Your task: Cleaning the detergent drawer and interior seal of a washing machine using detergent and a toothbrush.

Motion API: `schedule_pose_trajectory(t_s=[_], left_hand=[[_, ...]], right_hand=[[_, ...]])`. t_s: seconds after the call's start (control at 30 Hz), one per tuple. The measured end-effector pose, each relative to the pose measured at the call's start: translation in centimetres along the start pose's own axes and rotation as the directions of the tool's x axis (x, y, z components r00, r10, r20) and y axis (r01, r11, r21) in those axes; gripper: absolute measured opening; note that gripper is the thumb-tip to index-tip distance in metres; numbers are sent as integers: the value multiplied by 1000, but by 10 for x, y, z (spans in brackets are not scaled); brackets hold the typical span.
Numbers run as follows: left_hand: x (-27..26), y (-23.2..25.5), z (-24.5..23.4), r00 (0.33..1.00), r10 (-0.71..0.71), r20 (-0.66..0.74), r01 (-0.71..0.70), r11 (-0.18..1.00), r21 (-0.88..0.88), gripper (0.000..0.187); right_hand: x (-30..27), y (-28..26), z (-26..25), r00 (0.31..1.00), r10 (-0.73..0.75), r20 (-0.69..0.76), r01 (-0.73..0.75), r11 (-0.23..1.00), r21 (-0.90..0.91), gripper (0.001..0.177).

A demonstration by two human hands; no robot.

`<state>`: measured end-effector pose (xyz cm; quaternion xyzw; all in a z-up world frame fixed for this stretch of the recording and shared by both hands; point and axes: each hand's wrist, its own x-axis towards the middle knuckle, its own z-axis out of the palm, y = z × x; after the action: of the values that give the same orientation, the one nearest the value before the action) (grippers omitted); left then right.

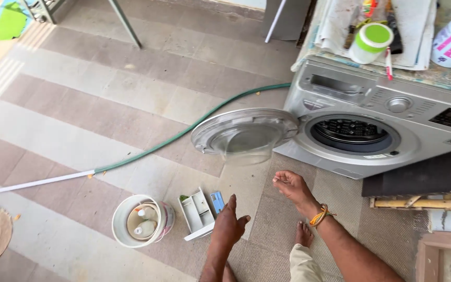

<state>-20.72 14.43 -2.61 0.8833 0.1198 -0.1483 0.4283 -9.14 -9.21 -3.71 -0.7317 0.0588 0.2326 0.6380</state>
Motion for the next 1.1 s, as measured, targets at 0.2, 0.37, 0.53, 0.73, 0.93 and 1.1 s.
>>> schedule_pose_trajectory(t_s=[0.2,0.37,0.53,0.73,0.93,1.1], left_hand=[[-82,-73,-57,980,-191,51,192,981,-19,89],[-96,-88,-89,974,-222,35,225,969,-98,86],[-92,-100,-84,969,-244,23,245,958,-148,87],[-64,-121,-71,984,-179,-14,175,973,-150,90],[-15,-72,-71,965,-210,160,211,977,10,90],[10,-35,-63,978,-105,178,104,994,15,94]], right_hand=[[-35,13,107,987,111,116,-97,988,-116,41],[-18,6,134,984,53,171,-21,983,-182,40],[16,-11,130,991,-38,130,73,958,-278,38],[54,-5,123,997,-39,70,55,971,-234,45],[47,-18,83,999,-36,-37,27,976,-218,47],[45,-8,45,996,-26,-85,5,973,-231,47]])
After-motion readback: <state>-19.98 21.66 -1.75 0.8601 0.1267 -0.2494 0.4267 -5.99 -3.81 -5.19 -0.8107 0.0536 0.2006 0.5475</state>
